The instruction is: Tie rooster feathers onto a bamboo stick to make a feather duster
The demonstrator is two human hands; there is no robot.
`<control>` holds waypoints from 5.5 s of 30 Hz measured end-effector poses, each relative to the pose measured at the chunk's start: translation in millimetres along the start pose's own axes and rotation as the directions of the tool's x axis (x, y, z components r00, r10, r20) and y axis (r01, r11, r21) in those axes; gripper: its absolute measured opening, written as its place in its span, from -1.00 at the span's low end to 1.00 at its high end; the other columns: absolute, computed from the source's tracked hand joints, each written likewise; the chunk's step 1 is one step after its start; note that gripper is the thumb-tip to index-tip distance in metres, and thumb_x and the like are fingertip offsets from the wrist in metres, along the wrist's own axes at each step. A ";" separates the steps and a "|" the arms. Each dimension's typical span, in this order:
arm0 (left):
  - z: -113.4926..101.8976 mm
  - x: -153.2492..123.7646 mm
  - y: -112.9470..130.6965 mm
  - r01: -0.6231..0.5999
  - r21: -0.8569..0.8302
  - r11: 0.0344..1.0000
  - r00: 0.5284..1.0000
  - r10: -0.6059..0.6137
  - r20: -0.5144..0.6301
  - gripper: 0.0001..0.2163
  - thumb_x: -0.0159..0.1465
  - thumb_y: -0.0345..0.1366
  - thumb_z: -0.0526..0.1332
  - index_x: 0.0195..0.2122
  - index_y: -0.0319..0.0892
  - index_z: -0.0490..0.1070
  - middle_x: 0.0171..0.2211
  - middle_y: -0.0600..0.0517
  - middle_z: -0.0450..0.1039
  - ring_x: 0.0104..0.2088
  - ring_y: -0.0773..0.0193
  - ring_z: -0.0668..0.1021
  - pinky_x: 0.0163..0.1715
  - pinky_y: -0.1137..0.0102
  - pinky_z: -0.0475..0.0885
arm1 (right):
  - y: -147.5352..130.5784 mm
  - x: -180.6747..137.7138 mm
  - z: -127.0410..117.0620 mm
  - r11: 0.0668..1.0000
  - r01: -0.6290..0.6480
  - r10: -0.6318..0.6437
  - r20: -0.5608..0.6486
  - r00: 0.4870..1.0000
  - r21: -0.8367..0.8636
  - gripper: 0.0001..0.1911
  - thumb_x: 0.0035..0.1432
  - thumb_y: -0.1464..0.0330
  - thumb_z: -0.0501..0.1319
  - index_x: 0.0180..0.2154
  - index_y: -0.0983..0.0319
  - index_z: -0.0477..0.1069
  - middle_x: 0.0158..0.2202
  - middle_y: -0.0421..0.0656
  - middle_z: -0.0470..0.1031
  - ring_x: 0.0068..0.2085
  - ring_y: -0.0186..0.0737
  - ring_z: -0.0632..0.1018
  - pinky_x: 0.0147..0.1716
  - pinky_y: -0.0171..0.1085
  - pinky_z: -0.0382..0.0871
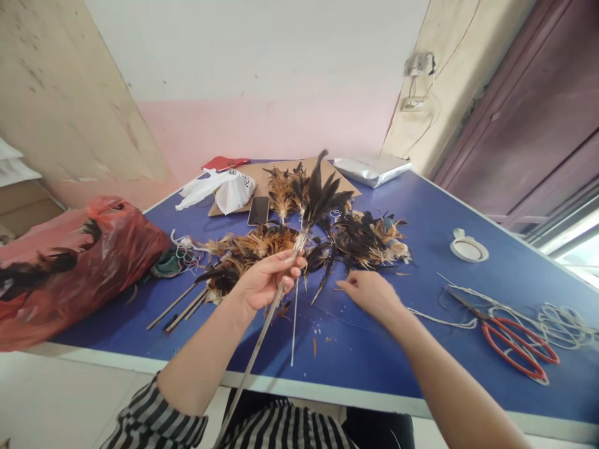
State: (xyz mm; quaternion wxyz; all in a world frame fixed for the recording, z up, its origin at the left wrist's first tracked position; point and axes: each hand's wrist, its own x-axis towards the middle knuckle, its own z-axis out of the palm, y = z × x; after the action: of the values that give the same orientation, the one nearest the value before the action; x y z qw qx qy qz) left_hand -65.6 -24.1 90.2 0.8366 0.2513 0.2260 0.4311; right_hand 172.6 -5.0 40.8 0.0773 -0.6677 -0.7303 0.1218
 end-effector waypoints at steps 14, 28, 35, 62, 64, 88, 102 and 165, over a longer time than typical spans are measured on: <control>-16.6 62.7 -8.9 0.003 0.107 0.994 0.975 0.021 -0.220 -0.94 0.17 -0.45 0.17 -0.35 -0.34 0.38 -0.49 -0.01 0.36 -0.55 0.47 0.44 -0.67 0.64 0.31 | 23.3 49.3 15.8 0.839 -0.077 0.115 -0.036 0.993 0.539 -0.67 0.05 0.17 0.06 -0.55 0.27 0.36 -0.65 -0.14 0.39 -0.64 -0.35 0.36 -0.62 -0.34 0.22; -6.3 58.8 -49.5 -0.110 0.443 0.890 0.964 0.204 -0.171 -0.73 0.01 -0.20 0.32 -0.35 -0.26 0.35 -0.52 0.07 0.41 -0.67 0.51 0.33 -0.73 0.59 0.17 | -28.2 23.6 12.8 -0.082 -0.069 -0.126 0.058 0.990 0.994 -0.67 -0.17 0.21 0.37 -0.56 0.26 0.28 -0.75 -0.39 0.09 -0.70 -0.53 0.05 -0.70 -0.42 -0.15; -1.2 54.7 -53.7 -0.084 0.533 0.842 0.960 0.212 -0.184 -0.68 0.03 -0.16 0.29 -0.27 -0.25 0.34 -0.52 0.04 0.42 -0.66 0.50 0.32 -0.75 0.59 0.12 | -23.7 26.7 14.3 -0.067 0.007 -0.032 -0.009 0.999 0.998 -0.66 -0.19 0.21 0.38 -0.56 0.26 0.28 -0.73 -0.39 0.08 -0.69 -0.53 0.03 -0.70 -0.40 -0.16; -18.1 55.9 -27.3 -0.194 0.368 0.909 0.923 0.296 -0.246 -0.72 0.00 -0.26 0.33 -0.29 -0.29 0.43 -0.53 0.07 0.32 -0.65 0.55 0.28 -0.76 0.64 0.01 | 27.6 53.9 -4.3 0.172 0.018 0.153 -0.045 0.987 0.985 -0.69 -0.16 0.18 0.30 -0.58 0.21 0.24 -0.67 -0.31 0.19 -0.66 -0.44 0.18 -0.68 -0.38 0.01; -21.7 50.0 -11.6 -0.219 0.335 0.917 0.918 0.310 -0.247 -0.72 0.00 -0.32 0.33 -0.25 -0.31 0.44 -0.53 0.07 0.31 -0.65 0.56 0.27 -0.77 0.66 0.01 | 45.6 67.4 -9.5 0.508 -0.088 0.276 -0.065 0.959 0.857 -0.77 -0.17 0.21 0.28 -0.55 0.24 0.35 -0.65 -0.23 0.30 -0.61 -0.35 0.29 -0.61 -0.31 0.15; -22.4 5.5 35.9 -0.242 0.209 0.947 0.948 0.277 -0.156 -0.80 0.11 -0.43 0.22 -0.21 -0.32 0.43 -0.46 0.01 0.34 -0.59 0.54 0.35 -0.78 0.71 0.13 | -94.6 -29.3 23.0 0.860 0.395 -0.493 0.323 0.808 0.324 -0.91 -0.11 0.40 0.14 -0.56 0.24 0.40 -0.60 -0.23 0.39 -0.52 -0.34 0.39 -0.56 -0.39 0.14; -49.7 68.9 -11.3 -0.081 0.252 0.964 0.963 0.140 -0.228 -0.82 0.05 -0.41 0.29 -0.31 -0.34 0.42 -0.51 0.02 0.37 -0.64 0.56 0.33 -0.78 0.69 0.09 | -13.3 31.4 -5.9 0.039 -0.140 -0.080 0.143 0.987 0.989 -0.62 -0.23 0.23 0.39 -0.54 0.25 0.20 -0.64 -0.33 0.28 -0.66 -0.52 0.20 -0.73 -0.47 -0.05; -25.3 42.0 11.3 -0.249 0.363 0.898 0.924 0.333 -0.190 -0.82 -0.03 -0.37 0.35 -0.44 -0.33 0.40 -0.52 0.06 0.35 -0.68 0.62 0.24 -0.81 0.66 -0.01 | -66.4 9.1 22.8 0.479 0.033 -0.568 0.280 0.774 0.877 -0.82 -0.03 0.28 0.22 -0.47 0.29 0.44 -0.56 -0.24 0.43 -0.62 -0.46 0.31 -0.61 -0.42 0.18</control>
State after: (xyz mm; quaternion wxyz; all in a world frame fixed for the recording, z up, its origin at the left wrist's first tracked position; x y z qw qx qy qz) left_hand -65.5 22.3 70.9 0.6728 0.3641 0.3573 0.5358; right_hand 101.9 -2.9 37.1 0.1982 -0.3367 -0.6806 0.6197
